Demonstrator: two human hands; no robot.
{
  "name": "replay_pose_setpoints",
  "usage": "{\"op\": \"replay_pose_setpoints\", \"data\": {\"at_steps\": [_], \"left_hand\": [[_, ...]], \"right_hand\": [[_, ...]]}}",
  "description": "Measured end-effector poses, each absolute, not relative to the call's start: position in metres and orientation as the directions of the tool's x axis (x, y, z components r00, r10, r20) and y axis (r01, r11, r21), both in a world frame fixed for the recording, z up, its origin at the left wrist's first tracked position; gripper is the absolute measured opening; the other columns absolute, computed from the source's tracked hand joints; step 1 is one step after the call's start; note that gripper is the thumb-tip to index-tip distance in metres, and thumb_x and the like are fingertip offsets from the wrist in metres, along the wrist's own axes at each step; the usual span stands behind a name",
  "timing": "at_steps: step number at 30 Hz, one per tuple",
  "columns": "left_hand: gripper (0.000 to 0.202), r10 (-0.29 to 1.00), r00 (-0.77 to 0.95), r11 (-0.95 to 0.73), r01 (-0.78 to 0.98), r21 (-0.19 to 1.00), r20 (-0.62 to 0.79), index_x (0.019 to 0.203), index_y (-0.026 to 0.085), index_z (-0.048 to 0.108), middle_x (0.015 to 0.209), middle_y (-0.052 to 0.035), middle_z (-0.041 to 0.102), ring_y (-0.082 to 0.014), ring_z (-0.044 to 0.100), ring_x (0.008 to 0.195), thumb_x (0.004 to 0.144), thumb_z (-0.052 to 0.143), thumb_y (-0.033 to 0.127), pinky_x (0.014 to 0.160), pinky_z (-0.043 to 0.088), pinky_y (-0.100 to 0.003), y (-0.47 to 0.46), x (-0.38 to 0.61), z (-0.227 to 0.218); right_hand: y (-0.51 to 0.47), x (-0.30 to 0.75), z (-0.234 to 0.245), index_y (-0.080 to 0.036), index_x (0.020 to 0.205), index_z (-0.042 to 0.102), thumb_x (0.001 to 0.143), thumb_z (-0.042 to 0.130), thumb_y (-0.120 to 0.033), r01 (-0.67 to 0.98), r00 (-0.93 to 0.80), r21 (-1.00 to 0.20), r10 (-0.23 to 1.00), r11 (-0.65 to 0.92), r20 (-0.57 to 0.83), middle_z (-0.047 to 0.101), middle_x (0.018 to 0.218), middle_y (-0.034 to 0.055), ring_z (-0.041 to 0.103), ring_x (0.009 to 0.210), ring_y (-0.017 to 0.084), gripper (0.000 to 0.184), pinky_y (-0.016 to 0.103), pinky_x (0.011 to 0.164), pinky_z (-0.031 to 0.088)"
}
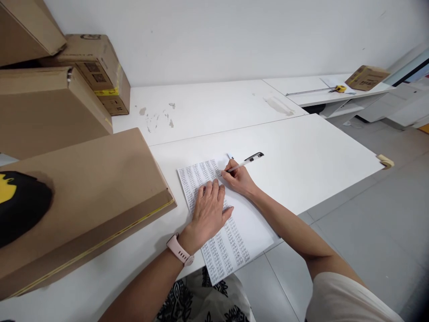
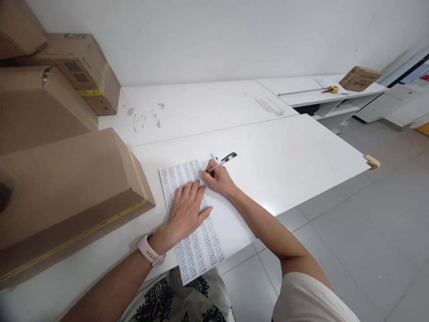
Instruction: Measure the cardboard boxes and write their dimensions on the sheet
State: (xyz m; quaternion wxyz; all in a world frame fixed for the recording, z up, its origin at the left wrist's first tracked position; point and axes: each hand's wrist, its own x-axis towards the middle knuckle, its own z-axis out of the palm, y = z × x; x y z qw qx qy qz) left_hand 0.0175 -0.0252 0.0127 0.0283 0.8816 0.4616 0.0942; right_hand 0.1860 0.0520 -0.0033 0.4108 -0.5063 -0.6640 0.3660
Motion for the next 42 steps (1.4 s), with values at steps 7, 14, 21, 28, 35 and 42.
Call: {"op": "replay_pose_setpoints", "data": {"at_steps": [7,14,21,28,35,42], "left_hand": [[0.061,0.816,0.558,-0.575,0.809,0.119,0.149,0.141,0.003,0.051,0.151,-0.0241,0.05,-0.0389,0.046,0.135,0.099,0.053,0.048,0.111,0.035,-0.054,-0.0258,0.0173,0.011],[0.061,0.816,0.554,-0.574,0.811,0.115,0.164,0.14,0.004,0.053,0.15,-0.0237,0.051,-0.0386,0.046,0.135,0.098,0.055,0.048,0.11,0.036,-0.054,-0.0254,0.0178,0.0103],[0.061,0.815,0.555,-0.575,0.811,0.11,0.167,0.14,0.003,0.052,0.15,-0.024,0.051,-0.0386,0.046,0.134,0.099,0.053,0.048,0.11,0.035,-0.054,-0.0262,0.0176,0.0091],[0.059,0.814,0.555,-0.576,0.808,0.122,0.17,0.14,0.004,0.052,0.149,-0.0246,0.051,-0.0386,0.046,0.134,0.098,0.053,0.046,0.11,0.035,-0.054,-0.0261,0.0174,0.0106],[0.059,0.818,0.553,-0.573,0.809,0.133,0.162,0.141,0.004,0.05,0.15,-0.0246,0.05,-0.0387,0.045,0.135,0.099,0.052,0.046,0.11,0.034,-0.054,-0.0261,0.0173,0.0104],[0.06,0.819,0.555,-0.572,0.81,0.131,0.144,0.141,0.003,0.05,0.151,-0.0247,0.049,-0.039,0.045,0.135,0.099,0.053,0.046,0.11,0.034,-0.054,-0.0262,0.0173,0.0116]], "right_hand": [[0.0516,0.186,-0.0032,-0.023,0.075,0.047,0.084,0.061,-0.032,0.372,-0.155,-0.902,0.973,0.22,0.173,0.044,0.059,-0.0062,0.038,0.056,0.012,0.02,0.03,0.054,0.03],[0.0517,0.1859,-0.0022,-0.024,0.075,0.045,0.084,0.061,-0.033,0.383,-0.154,-0.899,0.974,0.214,0.166,0.043,0.058,-0.0065,0.037,0.056,0.012,0.021,0.03,0.054,0.03],[0.0513,0.185,0.0004,-0.024,0.073,0.044,0.082,0.06,-0.032,0.399,-0.156,-0.89,0.973,0.219,0.17,0.042,0.058,-0.0068,0.037,0.054,0.011,0.019,0.029,0.053,0.03],[0.0514,0.1846,0.002,-0.024,0.073,0.044,0.081,0.061,-0.032,0.42,-0.135,-0.886,0.979,0.197,0.154,0.043,0.057,-0.0065,0.038,0.055,0.012,0.02,0.029,0.053,0.03],[0.0523,0.185,-0.0004,-0.024,0.074,0.044,0.082,0.062,-0.033,0.378,-0.117,-0.905,0.979,0.197,0.165,0.042,0.058,-0.0066,0.038,0.057,0.012,0.021,0.029,0.056,0.031],[0.0523,0.1852,-0.0001,-0.024,0.075,0.045,0.082,0.062,-0.032,0.377,-0.127,-0.902,0.976,0.213,0.177,0.041,0.058,-0.0067,0.037,0.056,0.012,0.02,0.029,0.056,0.03]]}}
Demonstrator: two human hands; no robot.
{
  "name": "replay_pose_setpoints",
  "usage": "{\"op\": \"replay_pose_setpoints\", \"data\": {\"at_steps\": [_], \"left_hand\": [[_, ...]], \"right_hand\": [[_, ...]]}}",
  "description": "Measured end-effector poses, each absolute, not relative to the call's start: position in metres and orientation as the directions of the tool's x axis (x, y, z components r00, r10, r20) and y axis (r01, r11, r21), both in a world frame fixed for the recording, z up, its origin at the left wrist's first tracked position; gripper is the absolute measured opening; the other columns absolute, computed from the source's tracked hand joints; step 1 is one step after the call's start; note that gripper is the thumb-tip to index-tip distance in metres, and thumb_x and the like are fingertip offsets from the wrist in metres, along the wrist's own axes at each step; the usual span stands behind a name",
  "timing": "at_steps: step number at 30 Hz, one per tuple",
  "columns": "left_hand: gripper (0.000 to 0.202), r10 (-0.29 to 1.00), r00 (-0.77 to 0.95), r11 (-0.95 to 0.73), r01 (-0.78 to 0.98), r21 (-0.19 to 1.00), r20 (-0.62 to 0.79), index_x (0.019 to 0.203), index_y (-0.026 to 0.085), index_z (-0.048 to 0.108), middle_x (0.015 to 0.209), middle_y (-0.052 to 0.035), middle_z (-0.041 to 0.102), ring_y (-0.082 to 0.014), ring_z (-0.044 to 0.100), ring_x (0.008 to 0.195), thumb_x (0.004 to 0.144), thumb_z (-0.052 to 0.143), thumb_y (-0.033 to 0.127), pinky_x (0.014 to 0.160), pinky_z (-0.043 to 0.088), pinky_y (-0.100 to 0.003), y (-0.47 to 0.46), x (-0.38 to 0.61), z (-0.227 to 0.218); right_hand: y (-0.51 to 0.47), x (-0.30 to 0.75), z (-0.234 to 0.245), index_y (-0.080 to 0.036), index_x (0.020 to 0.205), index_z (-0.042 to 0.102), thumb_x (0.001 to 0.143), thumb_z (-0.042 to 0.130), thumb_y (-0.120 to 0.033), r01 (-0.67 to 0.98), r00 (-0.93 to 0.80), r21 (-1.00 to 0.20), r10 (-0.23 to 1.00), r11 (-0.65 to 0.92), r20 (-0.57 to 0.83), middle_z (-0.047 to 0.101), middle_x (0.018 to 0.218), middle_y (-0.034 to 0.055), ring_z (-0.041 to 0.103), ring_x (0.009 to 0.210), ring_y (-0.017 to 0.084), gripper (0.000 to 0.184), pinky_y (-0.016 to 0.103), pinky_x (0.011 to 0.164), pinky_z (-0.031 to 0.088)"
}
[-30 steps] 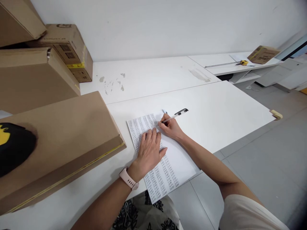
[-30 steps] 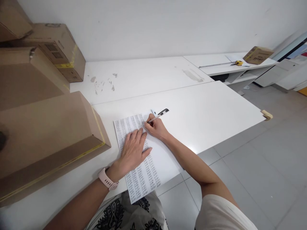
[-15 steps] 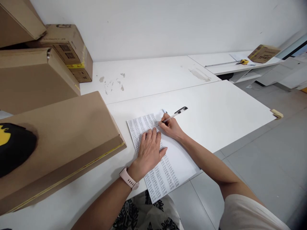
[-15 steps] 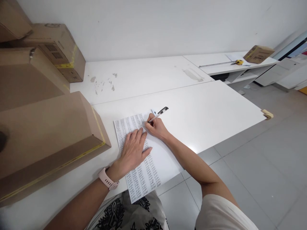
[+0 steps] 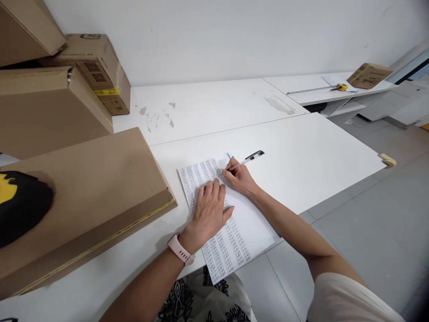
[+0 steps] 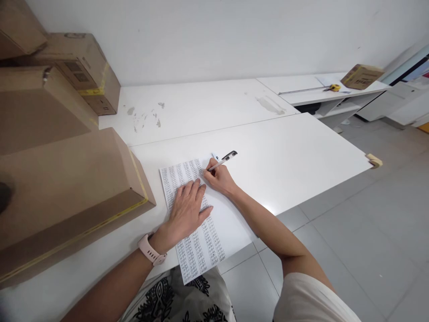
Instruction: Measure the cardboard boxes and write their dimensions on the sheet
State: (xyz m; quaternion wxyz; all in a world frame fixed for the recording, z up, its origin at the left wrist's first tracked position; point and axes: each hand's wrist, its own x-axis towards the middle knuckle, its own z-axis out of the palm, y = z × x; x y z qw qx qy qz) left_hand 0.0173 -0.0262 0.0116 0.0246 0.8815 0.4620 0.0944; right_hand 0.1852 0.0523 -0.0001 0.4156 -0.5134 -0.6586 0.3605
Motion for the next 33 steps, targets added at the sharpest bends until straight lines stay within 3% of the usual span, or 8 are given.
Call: {"op": "replay_pose_setpoints", "data": {"at_steps": [33], "left_hand": [[0.06,0.819,0.552,-0.57,0.811,0.127,0.156,0.141,0.005,0.05,0.151,-0.0244,0.049,-0.0388,0.045,0.136,0.098,0.053,0.047,0.11,0.034,-0.053,-0.0263,0.0181,0.0101]], "right_hand": [[0.0514,0.1837,0.0052,-0.024,0.072,0.044,0.078,0.061,-0.032,0.39,-0.093,-0.906,0.986,0.164,0.139,0.04,0.056,-0.0064,0.036,0.056,0.012,0.02,0.03,0.055,0.029]]}}
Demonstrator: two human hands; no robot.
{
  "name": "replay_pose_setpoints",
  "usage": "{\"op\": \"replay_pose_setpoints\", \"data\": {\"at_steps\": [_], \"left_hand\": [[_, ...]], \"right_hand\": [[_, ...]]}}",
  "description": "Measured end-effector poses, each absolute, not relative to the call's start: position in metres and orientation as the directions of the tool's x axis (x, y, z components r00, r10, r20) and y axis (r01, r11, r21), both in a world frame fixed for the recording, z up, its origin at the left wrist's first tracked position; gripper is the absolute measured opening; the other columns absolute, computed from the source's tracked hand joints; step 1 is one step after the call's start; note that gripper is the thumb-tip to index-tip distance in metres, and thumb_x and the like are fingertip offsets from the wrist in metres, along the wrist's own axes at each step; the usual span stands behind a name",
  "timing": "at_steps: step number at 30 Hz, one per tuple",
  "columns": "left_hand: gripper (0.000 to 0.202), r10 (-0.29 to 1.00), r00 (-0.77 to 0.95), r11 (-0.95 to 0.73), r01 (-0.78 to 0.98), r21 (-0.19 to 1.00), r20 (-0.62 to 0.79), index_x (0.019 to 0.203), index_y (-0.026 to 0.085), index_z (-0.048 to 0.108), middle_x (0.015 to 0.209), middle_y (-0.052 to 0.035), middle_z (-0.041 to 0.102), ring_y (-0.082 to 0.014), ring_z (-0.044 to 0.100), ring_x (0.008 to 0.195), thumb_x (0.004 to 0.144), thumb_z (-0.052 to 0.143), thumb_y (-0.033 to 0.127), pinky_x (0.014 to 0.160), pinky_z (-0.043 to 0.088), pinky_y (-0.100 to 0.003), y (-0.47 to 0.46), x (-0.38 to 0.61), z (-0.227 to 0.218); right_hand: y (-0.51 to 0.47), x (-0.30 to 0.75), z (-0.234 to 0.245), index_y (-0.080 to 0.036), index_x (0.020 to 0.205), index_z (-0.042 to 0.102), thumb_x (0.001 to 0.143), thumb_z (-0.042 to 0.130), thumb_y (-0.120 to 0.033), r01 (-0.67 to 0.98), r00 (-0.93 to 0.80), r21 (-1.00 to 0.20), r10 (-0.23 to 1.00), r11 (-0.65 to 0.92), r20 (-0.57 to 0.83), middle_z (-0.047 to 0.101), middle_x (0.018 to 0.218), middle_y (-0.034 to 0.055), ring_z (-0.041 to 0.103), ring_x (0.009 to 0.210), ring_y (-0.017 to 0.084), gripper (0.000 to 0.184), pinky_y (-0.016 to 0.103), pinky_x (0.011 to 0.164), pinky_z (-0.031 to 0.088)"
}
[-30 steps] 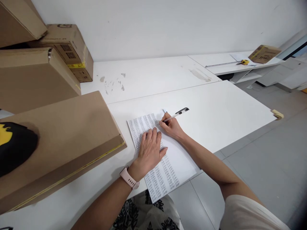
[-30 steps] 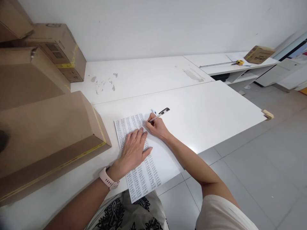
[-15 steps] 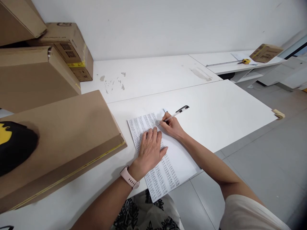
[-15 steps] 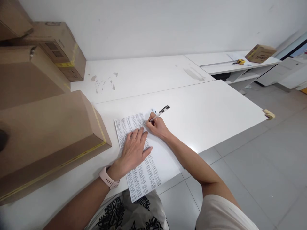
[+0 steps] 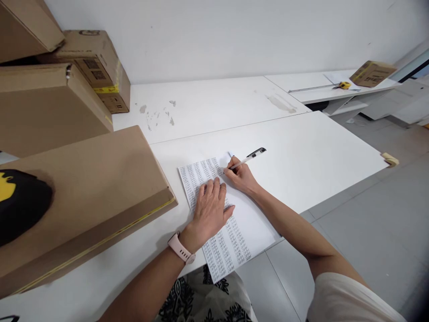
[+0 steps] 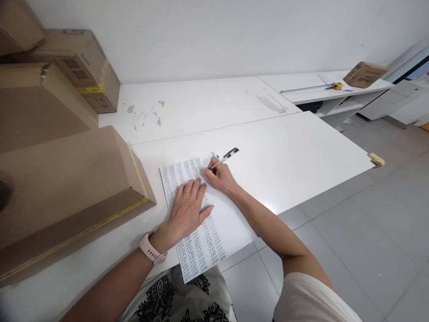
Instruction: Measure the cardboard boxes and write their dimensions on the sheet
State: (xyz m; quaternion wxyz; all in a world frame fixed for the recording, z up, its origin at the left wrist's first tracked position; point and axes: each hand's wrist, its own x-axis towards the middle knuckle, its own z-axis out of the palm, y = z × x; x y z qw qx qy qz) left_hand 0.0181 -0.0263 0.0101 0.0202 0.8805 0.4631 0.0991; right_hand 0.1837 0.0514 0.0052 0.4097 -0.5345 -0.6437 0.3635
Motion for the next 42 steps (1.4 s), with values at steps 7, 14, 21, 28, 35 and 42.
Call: {"op": "replay_pose_setpoints", "data": {"at_steps": [7,14,21,28,35,42], "left_hand": [[0.061,0.821,0.555,-0.57,0.809,0.142,0.136,0.141,0.003,0.05,0.152,-0.0255,0.048,-0.0395,0.044,0.136,0.099,0.053,0.047,0.111,0.033,-0.054,-0.0258,0.0179,0.0119],[0.06,0.82,0.557,-0.571,0.811,0.128,0.132,0.141,0.004,0.05,0.153,-0.025,0.048,-0.0389,0.044,0.136,0.099,0.052,0.047,0.111,0.034,-0.054,-0.0256,0.018,0.0123],[0.061,0.819,0.556,-0.573,0.808,0.138,0.143,0.141,0.002,0.05,0.151,-0.0257,0.049,-0.0396,0.044,0.136,0.098,0.054,0.046,0.111,0.034,-0.054,-0.0253,0.0179,0.0109],[0.06,0.816,0.555,-0.574,0.809,0.123,0.161,0.14,0.003,0.051,0.151,-0.0255,0.049,-0.0397,0.045,0.136,0.098,0.054,0.047,0.11,0.035,-0.054,-0.0258,0.0179,0.0092],[0.059,0.82,0.548,-0.57,0.808,0.147,0.167,0.14,0.004,0.051,0.151,-0.0254,0.05,-0.04,0.045,0.136,0.097,0.056,0.046,0.11,0.035,-0.055,-0.0258,0.0183,0.0084],[0.059,0.817,0.549,-0.574,0.804,0.156,0.178,0.139,0.004,0.051,0.15,-0.0263,0.05,-0.0402,0.046,0.135,0.097,0.056,0.045,0.11,0.036,-0.056,-0.0257,0.0186,0.0079]], "right_hand": [[0.0519,0.1834,0.0045,-0.024,0.071,0.044,0.078,0.061,-0.032,0.383,-0.096,-0.907,0.984,0.174,0.149,0.041,0.056,-0.0057,0.037,0.056,0.013,0.02,0.03,0.055,0.029],[0.0519,0.1835,0.0045,-0.024,0.071,0.045,0.078,0.062,-0.031,0.372,-0.094,-0.912,0.985,0.173,0.148,0.041,0.057,-0.0061,0.037,0.057,0.012,0.02,0.03,0.056,0.029],[0.0516,0.1843,0.0041,-0.024,0.072,0.044,0.079,0.061,-0.03,0.377,-0.082,-0.91,0.985,0.172,0.152,0.039,0.056,-0.0068,0.036,0.056,0.012,0.019,0.029,0.054,0.028],[0.0519,0.1846,0.0037,-0.024,0.072,0.044,0.078,0.06,-0.029,0.386,-0.082,-0.907,0.985,0.17,0.149,0.039,0.056,-0.0074,0.035,0.054,0.011,0.018,0.029,0.053,0.028],[0.0515,0.1841,0.0045,-0.024,0.072,0.044,0.079,0.06,-0.029,0.376,-0.079,-0.909,0.983,0.182,0.165,0.039,0.057,-0.0075,0.036,0.054,0.011,0.018,0.029,0.053,0.028],[0.0517,0.184,0.0041,-0.024,0.073,0.044,0.079,0.06,-0.03,0.391,-0.081,-0.903,0.984,0.178,0.159,0.039,0.056,-0.0079,0.035,0.054,0.011,0.018,0.028,0.053,0.028]]}}
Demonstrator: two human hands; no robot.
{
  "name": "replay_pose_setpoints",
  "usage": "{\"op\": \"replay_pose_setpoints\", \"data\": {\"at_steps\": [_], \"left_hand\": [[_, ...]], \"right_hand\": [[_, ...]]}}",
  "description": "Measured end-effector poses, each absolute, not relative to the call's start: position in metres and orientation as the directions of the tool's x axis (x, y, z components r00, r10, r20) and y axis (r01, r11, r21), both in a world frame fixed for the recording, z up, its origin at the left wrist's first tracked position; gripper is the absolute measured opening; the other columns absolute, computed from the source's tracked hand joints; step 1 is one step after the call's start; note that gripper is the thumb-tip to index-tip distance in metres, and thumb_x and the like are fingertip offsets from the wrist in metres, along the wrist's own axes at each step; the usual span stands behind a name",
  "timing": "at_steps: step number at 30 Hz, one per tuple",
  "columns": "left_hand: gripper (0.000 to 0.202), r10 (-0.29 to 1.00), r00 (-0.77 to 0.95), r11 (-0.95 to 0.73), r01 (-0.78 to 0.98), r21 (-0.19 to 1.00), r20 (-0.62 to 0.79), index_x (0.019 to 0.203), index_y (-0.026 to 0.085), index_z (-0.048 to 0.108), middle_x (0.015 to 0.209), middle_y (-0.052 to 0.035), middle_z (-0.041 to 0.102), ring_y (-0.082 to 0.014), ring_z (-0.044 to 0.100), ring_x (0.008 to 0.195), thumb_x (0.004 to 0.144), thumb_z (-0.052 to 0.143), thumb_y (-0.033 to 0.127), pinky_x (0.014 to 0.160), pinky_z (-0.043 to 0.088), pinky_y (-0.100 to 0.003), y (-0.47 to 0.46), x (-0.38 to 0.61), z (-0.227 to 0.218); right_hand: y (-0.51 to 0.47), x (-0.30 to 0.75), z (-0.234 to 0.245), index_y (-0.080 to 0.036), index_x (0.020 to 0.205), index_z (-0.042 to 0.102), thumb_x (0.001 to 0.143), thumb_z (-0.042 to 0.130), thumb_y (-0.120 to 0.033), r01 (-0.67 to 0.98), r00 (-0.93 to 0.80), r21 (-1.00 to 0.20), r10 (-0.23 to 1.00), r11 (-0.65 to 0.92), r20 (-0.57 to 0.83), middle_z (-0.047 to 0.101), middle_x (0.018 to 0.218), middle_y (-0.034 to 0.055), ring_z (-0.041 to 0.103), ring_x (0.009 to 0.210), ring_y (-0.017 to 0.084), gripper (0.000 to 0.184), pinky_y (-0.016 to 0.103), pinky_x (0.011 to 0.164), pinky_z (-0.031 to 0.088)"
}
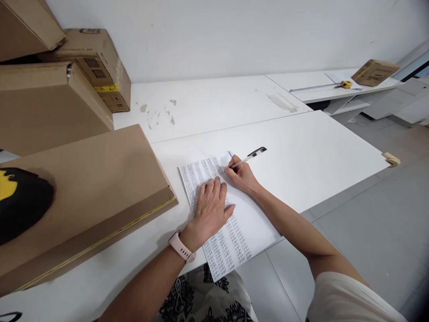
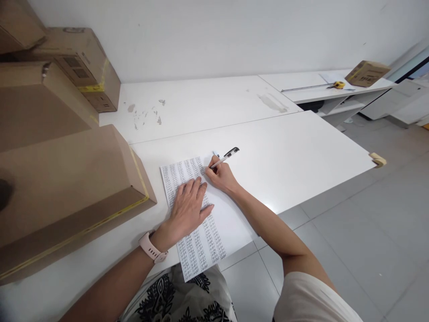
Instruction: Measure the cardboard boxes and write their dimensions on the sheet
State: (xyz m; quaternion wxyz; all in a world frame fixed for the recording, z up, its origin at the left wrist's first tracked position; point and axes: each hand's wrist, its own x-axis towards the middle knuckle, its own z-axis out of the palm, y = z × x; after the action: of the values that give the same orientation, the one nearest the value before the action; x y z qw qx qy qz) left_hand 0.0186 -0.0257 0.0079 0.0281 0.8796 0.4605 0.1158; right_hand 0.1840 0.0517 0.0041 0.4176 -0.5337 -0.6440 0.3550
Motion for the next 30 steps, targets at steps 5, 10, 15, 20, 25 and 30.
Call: {"op": "replay_pose_setpoints", "data": {"at_steps": [5,10,15,20,25,30], "left_hand": [[0.058,0.814,0.556,-0.579,0.803,0.144,0.171,0.139,0.005,0.051,0.15,-0.0259,0.05,-0.0399,0.046,0.135,0.098,0.055,0.046,0.11,0.036,-0.055,-0.0252,0.0182,0.0081],[0.06,0.812,0.558,-0.581,0.797,0.163,0.17,0.14,0.003,0.05,0.151,-0.027,0.049,-0.0408,0.044,0.136,0.098,0.054,0.046,0.111,0.035,-0.056,-0.0249,0.0179,0.0083],[0.061,0.818,0.556,-0.575,0.802,0.162,0.151,0.14,0.002,0.05,0.151,-0.027,0.048,-0.0408,0.044,0.136,0.098,0.055,0.045,0.111,0.034,-0.056,-0.0254,0.0182,0.0092],[0.061,0.819,0.557,-0.574,0.805,0.151,0.141,0.141,0.003,0.05,0.152,-0.0262,0.047,-0.0401,0.043,0.137,0.099,0.053,0.046,0.111,0.034,-0.055,-0.0256,0.0177,0.0102],[0.061,0.818,0.558,-0.575,0.804,0.15,0.141,0.141,0.003,0.049,0.152,-0.0259,0.048,-0.0401,0.044,0.137,0.099,0.053,0.046,0.111,0.034,-0.055,-0.0256,0.0171,0.0102],[0.06,0.817,0.55,-0.575,0.802,0.165,0.174,0.14,0.004,0.05,0.151,-0.0259,0.049,-0.0401,0.044,0.136,0.098,0.055,0.046,0.111,0.034,-0.055,-0.0257,0.0172,0.0083]], "right_hand": [[0.0517,0.184,0.0057,-0.024,0.073,0.044,0.078,0.059,-0.029,0.396,-0.079,-0.903,0.985,0.169,0.15,0.039,0.056,-0.0078,0.035,0.054,0.011,0.017,0.029,0.053,0.028],[0.0516,0.1844,0.0071,-0.023,0.071,0.044,0.077,0.059,-0.028,0.414,-0.074,-0.895,0.986,0.167,0.149,0.039,0.057,-0.0075,0.035,0.054,0.011,0.016,0.029,0.054,0.028],[0.052,0.1847,0.0053,-0.023,0.073,0.045,0.077,0.059,-0.028,0.404,-0.073,-0.9,0.987,0.162,0.145,0.041,0.057,-0.0072,0.036,0.055,0.011,0.016,0.029,0.054,0.028],[0.0515,0.184,0.0062,-0.023,0.071,0.045,0.078,0.059,-0.027,0.384,-0.068,-0.907,0.985,0.173,0.16,0.04,0.06,-0.0068,0.036,0.056,0.01,0.016,0.029,0.054,0.028],[0.051,0.1833,0.0082,-0.023,0.071,0.045,0.077,0.058,-0.026,0.389,-0.059,-0.905,0.985,0.173,0.163,0.039,0.06,-0.0071,0.035,0.055,0.01,0.015,0.029,0.054,0.027],[0.0507,0.1832,0.0086,-0.023,0.07,0.045,0.076,0.059,-0.026,0.386,-0.061,-0.908,0.986,0.164,0.152,0.039,0.059,-0.0067,0.035,0.055,0.011,0.016,0.029,0.055,0.028]]}}
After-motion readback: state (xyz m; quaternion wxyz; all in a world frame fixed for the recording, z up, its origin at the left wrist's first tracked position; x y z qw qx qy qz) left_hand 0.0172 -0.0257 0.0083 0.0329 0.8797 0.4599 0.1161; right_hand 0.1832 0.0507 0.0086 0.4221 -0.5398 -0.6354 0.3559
